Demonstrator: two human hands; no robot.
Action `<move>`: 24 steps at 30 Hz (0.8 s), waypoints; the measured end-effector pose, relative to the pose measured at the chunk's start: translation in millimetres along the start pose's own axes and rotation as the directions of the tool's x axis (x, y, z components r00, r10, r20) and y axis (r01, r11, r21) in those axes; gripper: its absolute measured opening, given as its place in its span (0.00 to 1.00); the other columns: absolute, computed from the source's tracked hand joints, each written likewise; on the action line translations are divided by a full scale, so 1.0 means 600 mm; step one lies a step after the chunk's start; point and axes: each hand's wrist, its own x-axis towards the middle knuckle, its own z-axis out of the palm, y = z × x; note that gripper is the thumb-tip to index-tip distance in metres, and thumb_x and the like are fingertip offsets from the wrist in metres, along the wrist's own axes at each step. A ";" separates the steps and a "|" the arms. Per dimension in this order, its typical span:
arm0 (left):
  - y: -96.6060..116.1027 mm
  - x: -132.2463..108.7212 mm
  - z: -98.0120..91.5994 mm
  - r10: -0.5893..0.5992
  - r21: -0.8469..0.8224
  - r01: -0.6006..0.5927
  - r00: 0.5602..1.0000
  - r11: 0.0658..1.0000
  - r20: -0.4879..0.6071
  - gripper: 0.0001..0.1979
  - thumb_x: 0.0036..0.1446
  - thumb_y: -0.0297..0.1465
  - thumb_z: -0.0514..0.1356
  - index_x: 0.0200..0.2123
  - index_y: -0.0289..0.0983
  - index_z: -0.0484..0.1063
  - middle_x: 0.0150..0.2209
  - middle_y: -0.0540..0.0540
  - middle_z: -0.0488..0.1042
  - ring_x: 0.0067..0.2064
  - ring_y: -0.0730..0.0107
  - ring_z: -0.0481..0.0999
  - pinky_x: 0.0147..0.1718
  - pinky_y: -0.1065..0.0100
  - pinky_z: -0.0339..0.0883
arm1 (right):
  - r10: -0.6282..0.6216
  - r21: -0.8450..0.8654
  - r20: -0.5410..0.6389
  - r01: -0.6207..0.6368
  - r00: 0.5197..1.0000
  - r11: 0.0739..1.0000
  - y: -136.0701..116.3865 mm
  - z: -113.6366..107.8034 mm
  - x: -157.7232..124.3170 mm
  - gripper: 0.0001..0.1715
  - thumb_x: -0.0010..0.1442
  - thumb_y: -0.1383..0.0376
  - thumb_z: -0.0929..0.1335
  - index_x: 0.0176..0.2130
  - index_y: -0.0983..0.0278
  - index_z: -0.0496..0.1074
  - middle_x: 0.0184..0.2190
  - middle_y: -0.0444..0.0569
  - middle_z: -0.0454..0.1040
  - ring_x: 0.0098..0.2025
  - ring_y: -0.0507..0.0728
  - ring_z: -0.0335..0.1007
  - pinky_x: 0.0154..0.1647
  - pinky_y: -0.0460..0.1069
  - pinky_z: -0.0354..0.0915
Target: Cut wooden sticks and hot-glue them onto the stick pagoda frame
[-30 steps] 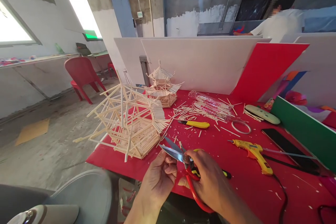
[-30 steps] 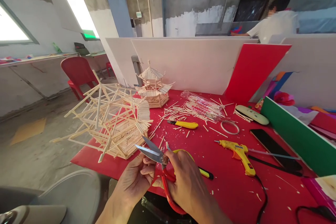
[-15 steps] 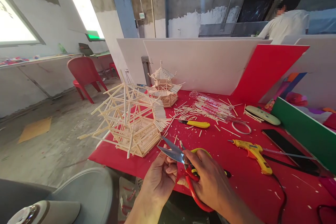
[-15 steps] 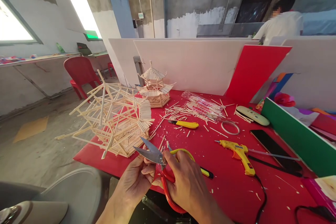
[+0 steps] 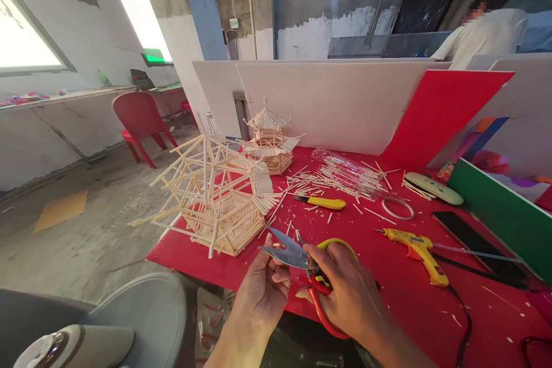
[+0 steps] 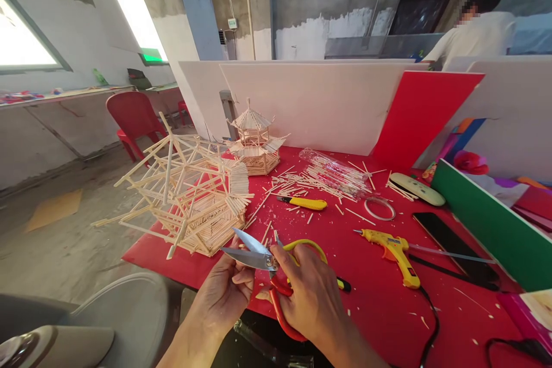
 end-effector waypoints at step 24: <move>-0.008 0.013 -0.001 -0.056 0.117 0.056 0.998 0.992 -0.005 0.19 0.65 0.20 0.49 0.22 0.33 0.66 0.16 0.51 0.64 0.15 0.82 0.60 0.12 0.82 0.53 | -0.020 0.018 0.034 0.020 0.999 1.000 0.005 -0.006 0.005 0.31 0.60 0.54 0.69 0.59 0.61 0.63 0.39 0.53 0.72 0.41 0.63 0.71 0.36 0.54 0.68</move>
